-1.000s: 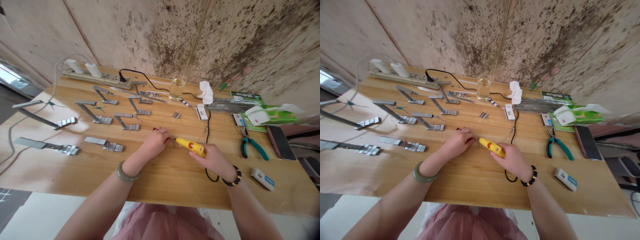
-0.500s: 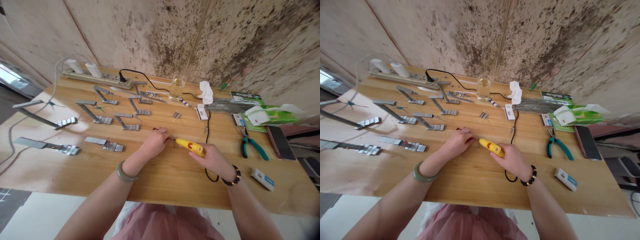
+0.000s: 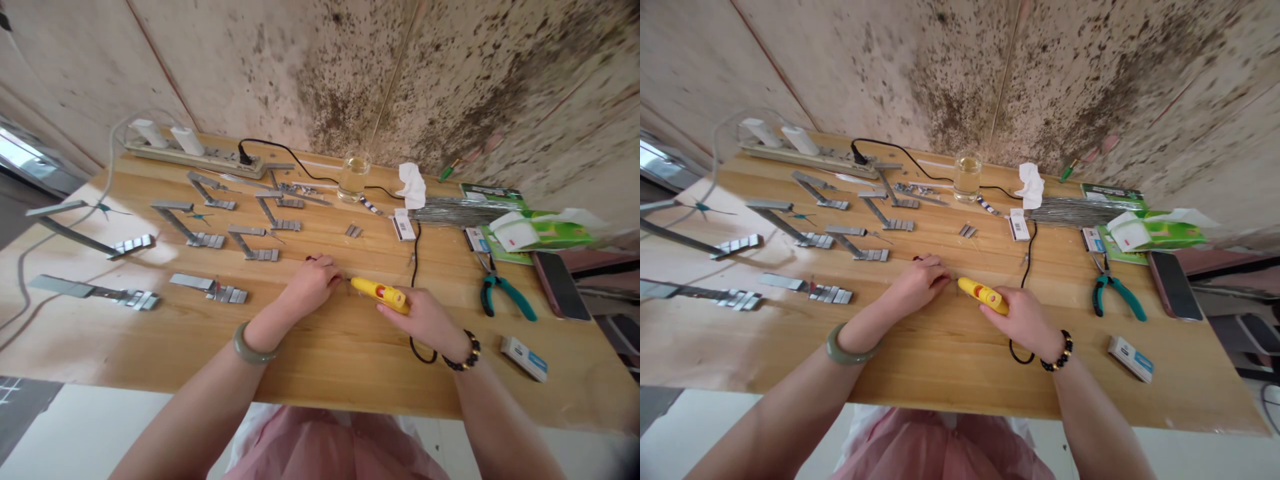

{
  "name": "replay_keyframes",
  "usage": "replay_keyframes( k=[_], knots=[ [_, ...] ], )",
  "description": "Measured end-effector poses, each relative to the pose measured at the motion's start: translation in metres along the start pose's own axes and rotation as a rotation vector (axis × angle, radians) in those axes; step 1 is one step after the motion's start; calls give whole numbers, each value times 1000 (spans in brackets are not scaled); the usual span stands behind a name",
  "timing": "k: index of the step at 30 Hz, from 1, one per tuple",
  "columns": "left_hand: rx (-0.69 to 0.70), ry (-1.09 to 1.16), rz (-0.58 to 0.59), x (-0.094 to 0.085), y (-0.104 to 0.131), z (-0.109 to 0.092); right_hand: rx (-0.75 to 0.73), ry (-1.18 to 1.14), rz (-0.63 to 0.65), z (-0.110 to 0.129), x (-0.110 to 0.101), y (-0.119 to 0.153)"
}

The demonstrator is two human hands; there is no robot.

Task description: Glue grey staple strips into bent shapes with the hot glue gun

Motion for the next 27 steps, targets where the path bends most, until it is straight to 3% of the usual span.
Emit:
replay_keyframes(
  k=[27],
  knots=[
    [9, -23, -8, 0, 0, 0, -7, -19, 41, -2, 2, 1]
  ],
)
Point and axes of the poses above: each hand's wrist, its own y-axis away from the middle knuckle, its own x-axis out of the palm, z = x × y, the point moved 1 cm from there along -y, towards the middle knuckle, and after that the axes turned 9 degrees about -z, right-handed, at the moved point
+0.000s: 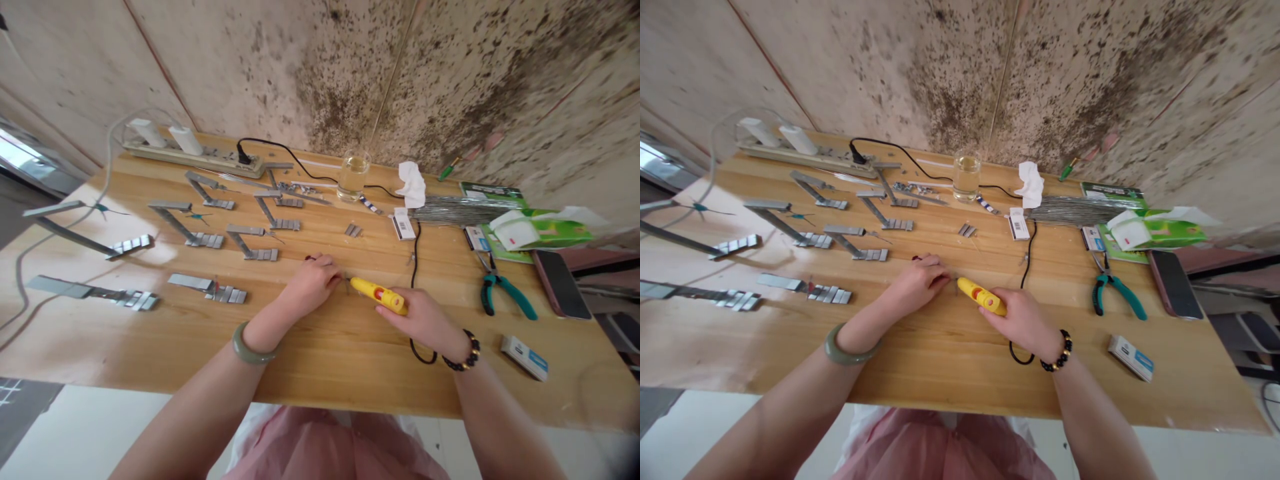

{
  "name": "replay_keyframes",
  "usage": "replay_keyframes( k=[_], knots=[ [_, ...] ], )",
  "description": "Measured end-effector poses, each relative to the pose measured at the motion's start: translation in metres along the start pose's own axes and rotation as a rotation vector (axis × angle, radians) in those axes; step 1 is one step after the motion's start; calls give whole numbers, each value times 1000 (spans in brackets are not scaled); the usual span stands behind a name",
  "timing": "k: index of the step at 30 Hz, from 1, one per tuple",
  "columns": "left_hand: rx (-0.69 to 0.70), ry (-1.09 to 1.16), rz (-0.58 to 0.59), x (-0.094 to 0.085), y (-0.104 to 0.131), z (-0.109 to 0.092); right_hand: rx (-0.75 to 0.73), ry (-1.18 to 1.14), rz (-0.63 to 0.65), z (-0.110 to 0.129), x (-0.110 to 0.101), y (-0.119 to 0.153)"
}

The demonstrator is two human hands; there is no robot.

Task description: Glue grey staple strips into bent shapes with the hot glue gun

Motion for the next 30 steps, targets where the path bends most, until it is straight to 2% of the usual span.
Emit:
replay_keyframes(
  k=[7, 30],
  knots=[
    [16, 5, -13, 0, 0, 1, -3, -36, -46, 0, 0, 0],
    [12, -11, -7, 1, 1, 1, -16, 14, 2, 0, -1, 0]
  ],
)
Point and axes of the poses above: each hand's wrist, its own y-axis away from the middle knuckle, its own x-axis out of the palm, z = x × y, the point moved 1 cm from there along -y, towards the middle knuckle, and after that the axes turned 9 degrees about -z, right-handed, at the moved point
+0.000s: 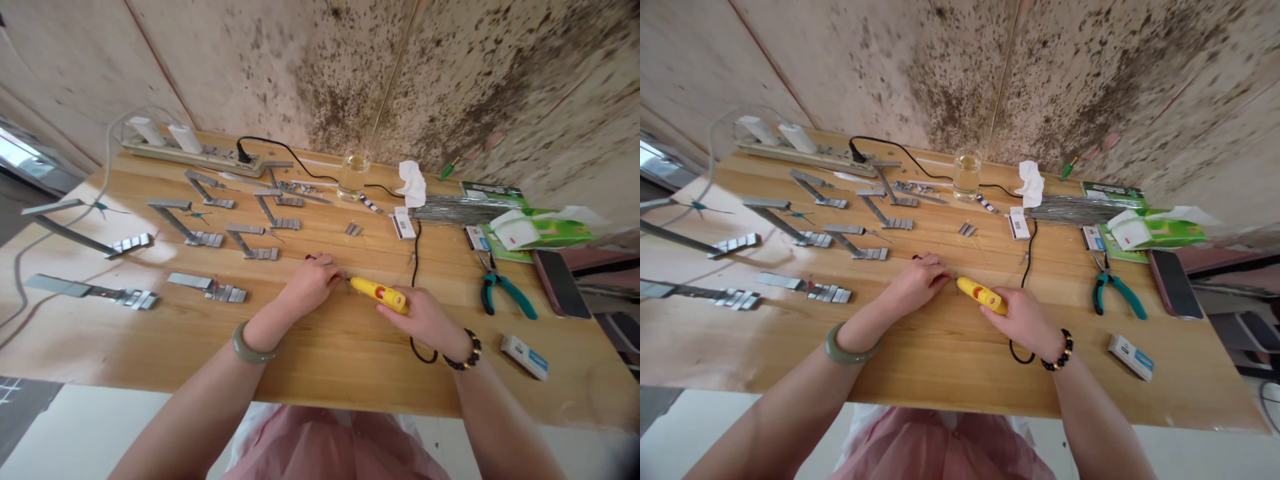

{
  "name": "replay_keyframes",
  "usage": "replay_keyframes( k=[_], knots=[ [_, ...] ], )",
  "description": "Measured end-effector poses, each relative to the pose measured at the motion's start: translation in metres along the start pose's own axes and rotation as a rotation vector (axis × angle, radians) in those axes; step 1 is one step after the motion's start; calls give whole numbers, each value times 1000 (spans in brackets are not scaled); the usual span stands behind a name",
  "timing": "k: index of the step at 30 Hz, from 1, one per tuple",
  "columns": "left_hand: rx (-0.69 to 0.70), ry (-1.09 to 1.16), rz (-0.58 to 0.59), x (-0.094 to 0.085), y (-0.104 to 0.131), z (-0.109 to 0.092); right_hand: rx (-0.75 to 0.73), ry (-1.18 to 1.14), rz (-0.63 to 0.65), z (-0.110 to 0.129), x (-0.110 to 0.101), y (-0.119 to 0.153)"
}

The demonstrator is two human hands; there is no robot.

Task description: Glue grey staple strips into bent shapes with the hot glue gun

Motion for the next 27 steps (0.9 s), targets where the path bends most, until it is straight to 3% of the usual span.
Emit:
replay_keyframes(
  k=[27],
  knots=[
    [-18, 6, 10, 0, -1, 0, -1, 12, -14, 0, 1, 0]
  ],
)
Point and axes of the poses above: each hand's wrist, its own y-axis away from the middle knuckle, its own x-axis out of the palm, z = x × y, the point moved 1 cm from there along -y, towards the middle knuckle, and after that the axes turned 9 degrees about -z, right-handed, at the moved point
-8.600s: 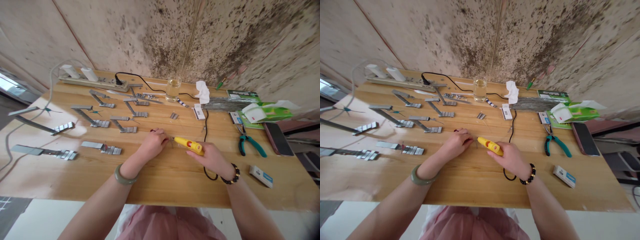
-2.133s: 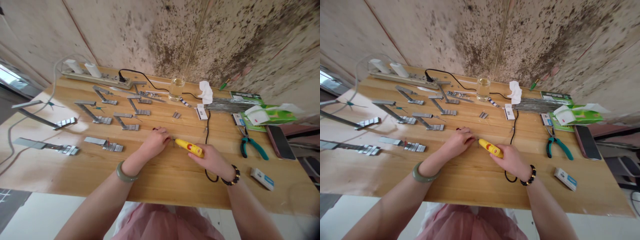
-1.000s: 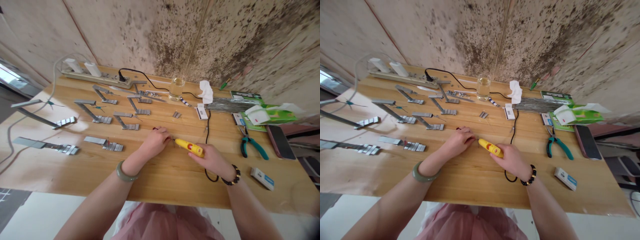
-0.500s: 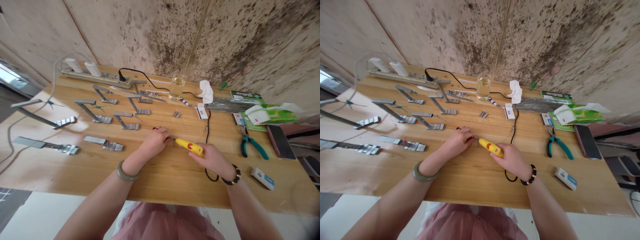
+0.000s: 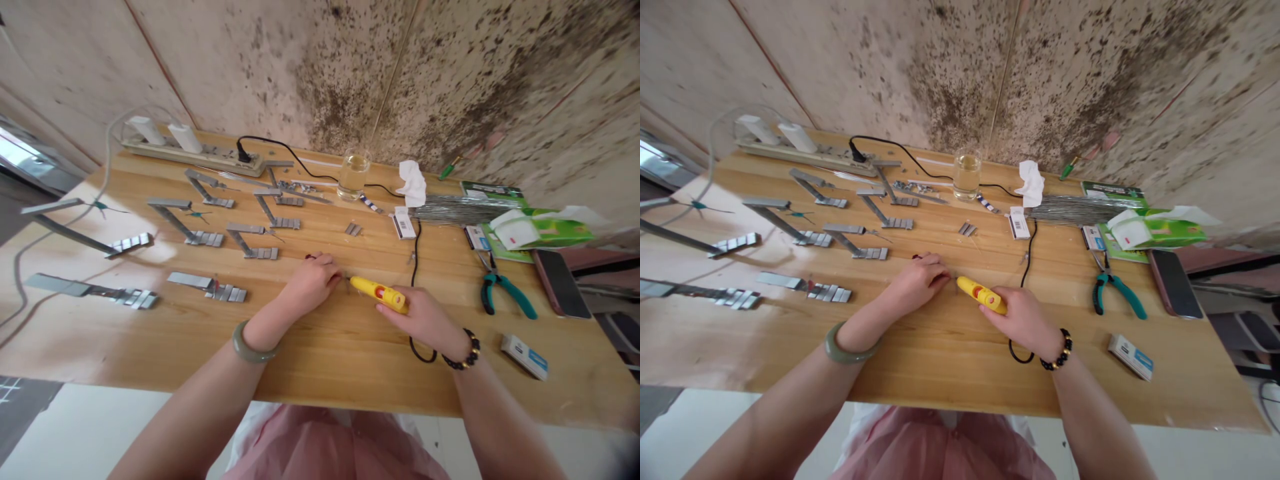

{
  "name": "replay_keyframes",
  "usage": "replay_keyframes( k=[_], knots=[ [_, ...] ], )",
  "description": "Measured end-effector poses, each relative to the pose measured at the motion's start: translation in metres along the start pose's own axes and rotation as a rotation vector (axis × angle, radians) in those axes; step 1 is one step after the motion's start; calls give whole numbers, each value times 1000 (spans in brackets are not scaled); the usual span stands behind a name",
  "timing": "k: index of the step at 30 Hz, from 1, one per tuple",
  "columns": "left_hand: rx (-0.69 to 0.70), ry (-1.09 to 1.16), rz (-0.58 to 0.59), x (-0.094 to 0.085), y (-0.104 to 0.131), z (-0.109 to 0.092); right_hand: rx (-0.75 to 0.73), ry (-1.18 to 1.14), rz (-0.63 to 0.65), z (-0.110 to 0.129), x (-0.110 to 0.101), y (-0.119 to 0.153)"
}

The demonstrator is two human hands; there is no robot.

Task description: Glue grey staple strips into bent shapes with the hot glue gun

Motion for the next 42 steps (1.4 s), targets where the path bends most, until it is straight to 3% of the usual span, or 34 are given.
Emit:
replay_keyframes(
  k=[42],
  knots=[
    [7, 27, -8, 0, 0, 0, 11, -4, 3, 0, -1, 0]
  ],
)
Point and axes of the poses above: each hand's wrist, its own y-axis away from the middle knuckle, its own x-axis out of the palm, z = x × y, the point moved 1 cm from there along -y, towards the middle knuckle, and after that the axes turned 9 degrees about -z, right-handed, at the moved point
